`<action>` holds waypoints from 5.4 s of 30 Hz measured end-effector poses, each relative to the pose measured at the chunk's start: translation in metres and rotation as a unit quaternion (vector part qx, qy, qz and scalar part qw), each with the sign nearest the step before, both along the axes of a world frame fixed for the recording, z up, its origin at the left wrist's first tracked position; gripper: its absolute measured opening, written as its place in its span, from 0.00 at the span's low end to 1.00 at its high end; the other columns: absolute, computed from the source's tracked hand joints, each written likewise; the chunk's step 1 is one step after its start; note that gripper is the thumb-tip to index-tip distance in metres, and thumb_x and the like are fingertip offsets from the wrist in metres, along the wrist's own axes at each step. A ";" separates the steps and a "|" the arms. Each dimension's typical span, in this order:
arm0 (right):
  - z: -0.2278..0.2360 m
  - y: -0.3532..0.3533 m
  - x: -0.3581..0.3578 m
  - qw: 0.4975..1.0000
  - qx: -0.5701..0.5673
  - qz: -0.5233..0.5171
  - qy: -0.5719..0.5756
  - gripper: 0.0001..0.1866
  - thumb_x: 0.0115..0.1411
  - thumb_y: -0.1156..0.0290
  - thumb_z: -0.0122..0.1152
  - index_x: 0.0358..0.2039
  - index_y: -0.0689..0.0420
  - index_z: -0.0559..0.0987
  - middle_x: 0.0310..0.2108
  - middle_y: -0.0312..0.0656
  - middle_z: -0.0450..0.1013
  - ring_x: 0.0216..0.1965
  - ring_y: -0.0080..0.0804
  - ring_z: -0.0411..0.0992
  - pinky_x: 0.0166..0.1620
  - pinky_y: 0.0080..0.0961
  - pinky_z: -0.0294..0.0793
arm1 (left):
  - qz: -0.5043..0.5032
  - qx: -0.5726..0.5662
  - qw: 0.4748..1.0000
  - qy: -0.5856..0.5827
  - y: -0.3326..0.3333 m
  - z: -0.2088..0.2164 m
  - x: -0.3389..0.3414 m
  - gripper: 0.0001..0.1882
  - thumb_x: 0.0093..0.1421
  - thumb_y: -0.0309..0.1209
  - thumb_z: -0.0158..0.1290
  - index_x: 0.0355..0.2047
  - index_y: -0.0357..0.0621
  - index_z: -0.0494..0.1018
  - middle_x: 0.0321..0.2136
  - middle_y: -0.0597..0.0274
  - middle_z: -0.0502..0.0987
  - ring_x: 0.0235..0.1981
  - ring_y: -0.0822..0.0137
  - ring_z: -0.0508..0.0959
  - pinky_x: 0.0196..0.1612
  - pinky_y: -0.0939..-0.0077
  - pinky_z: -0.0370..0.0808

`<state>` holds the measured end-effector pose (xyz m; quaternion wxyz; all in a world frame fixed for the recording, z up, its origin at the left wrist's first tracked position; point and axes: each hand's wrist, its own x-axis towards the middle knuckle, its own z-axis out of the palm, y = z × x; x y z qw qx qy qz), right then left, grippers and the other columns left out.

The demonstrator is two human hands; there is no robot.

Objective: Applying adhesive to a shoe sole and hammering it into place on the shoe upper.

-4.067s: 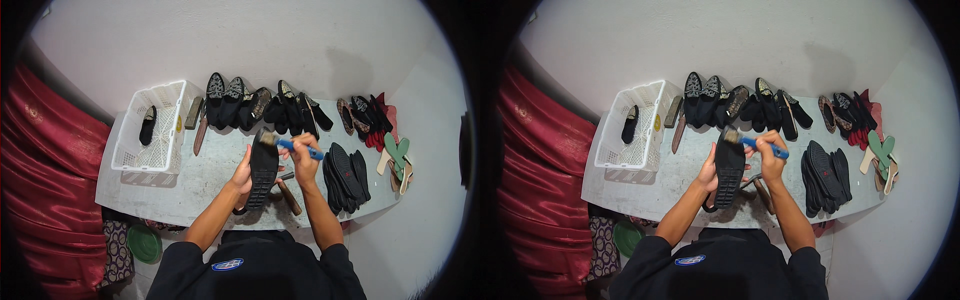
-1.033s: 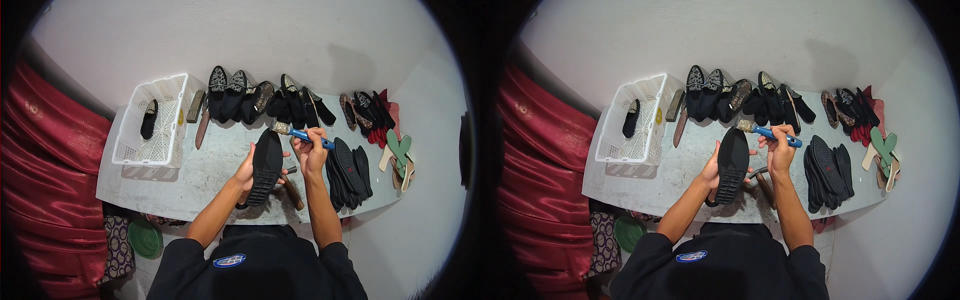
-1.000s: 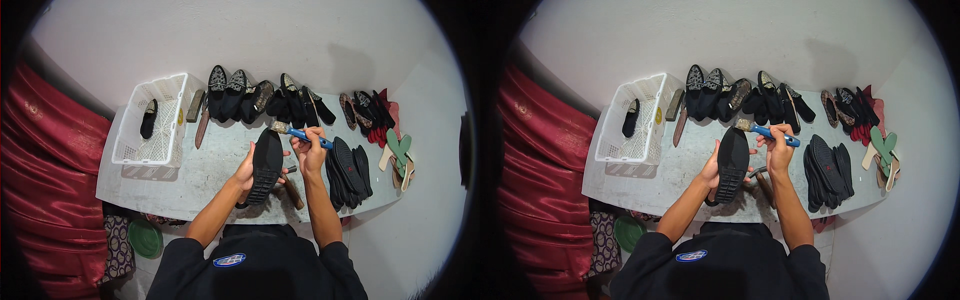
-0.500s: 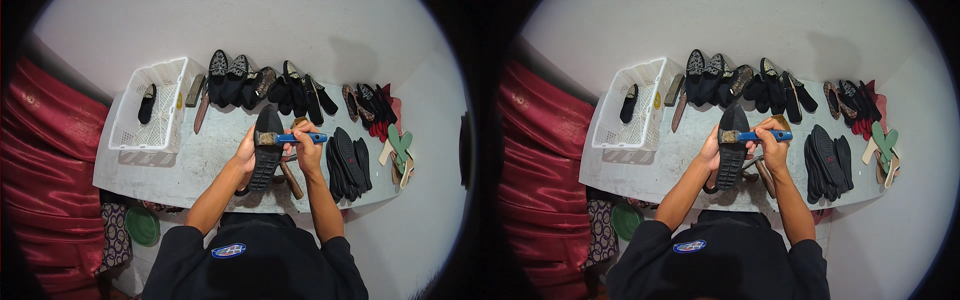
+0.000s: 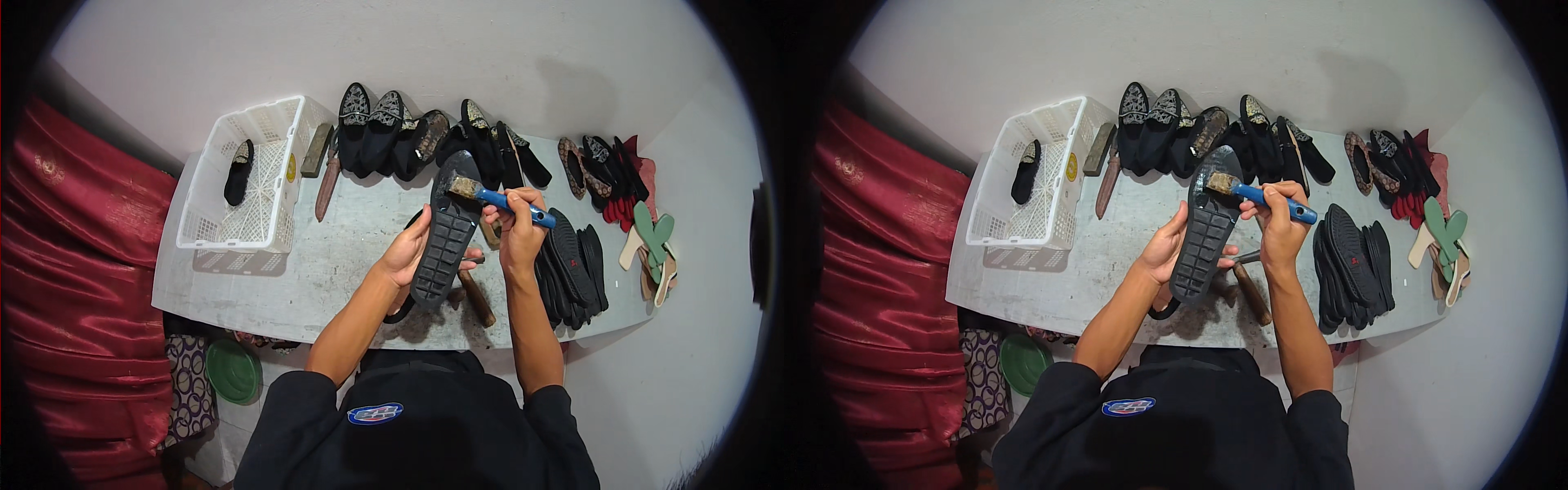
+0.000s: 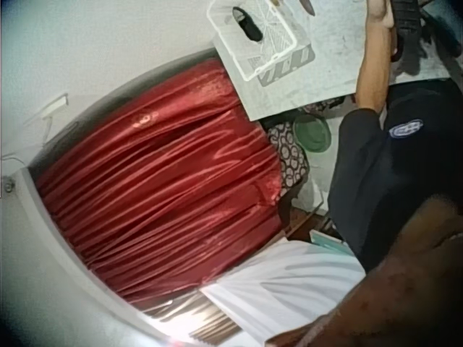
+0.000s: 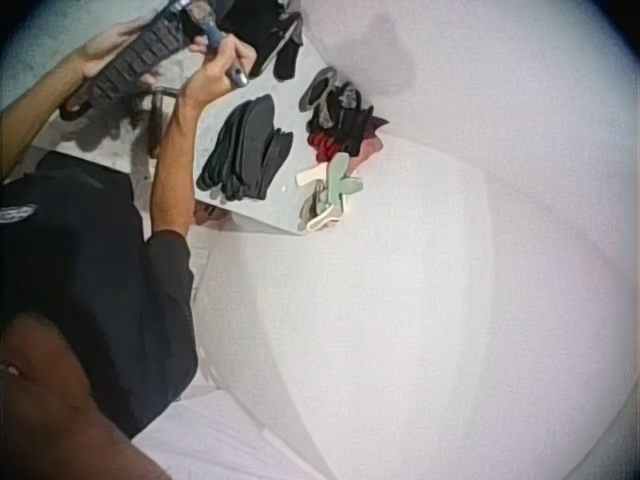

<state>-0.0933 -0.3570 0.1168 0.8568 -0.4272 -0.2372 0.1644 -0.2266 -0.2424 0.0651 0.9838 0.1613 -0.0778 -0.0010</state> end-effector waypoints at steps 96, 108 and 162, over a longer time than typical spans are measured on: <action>-0.033 -0.019 -0.005 0.981 -0.019 0.195 -0.005 0.05 0.61 0.78 0.50 0.28 0.64 0.69 0.27 0.47 0.69 0.22 0.36 0.74 0.23 0.27 0.75 | 0.050 0.037 0.998 0.024 0.009 -0.011 -0.009 0.53 0.51 0.76 0.16 0.63 0.51 0.55 0.55 0.46 0.67 0.49 0.49 0.73 0.46 0.43 0.75; -0.043 -0.018 -0.030 0.989 0.000 0.149 -0.002 0.06 0.61 0.77 0.50 0.28 0.66 0.69 0.28 0.47 0.68 0.24 0.36 0.74 0.25 0.27 0.76 | 0.089 -0.019 0.995 0.051 0.011 0.000 0.002 0.37 0.68 0.57 0.22 0.66 0.42 0.49 0.64 0.47 0.56 0.52 0.51 0.72 0.50 0.43 0.74; -0.006 -0.001 -0.041 0.989 0.010 0.140 -0.047 0.05 0.63 0.77 0.48 0.32 0.66 0.68 0.29 0.50 0.69 0.27 0.38 0.75 0.26 0.27 0.77 | 0.066 -0.044 0.996 -0.041 0.017 0.013 0.006 0.48 0.60 0.68 0.21 0.65 0.40 0.52 0.63 0.50 0.59 0.53 0.52 0.71 0.56 0.59 0.70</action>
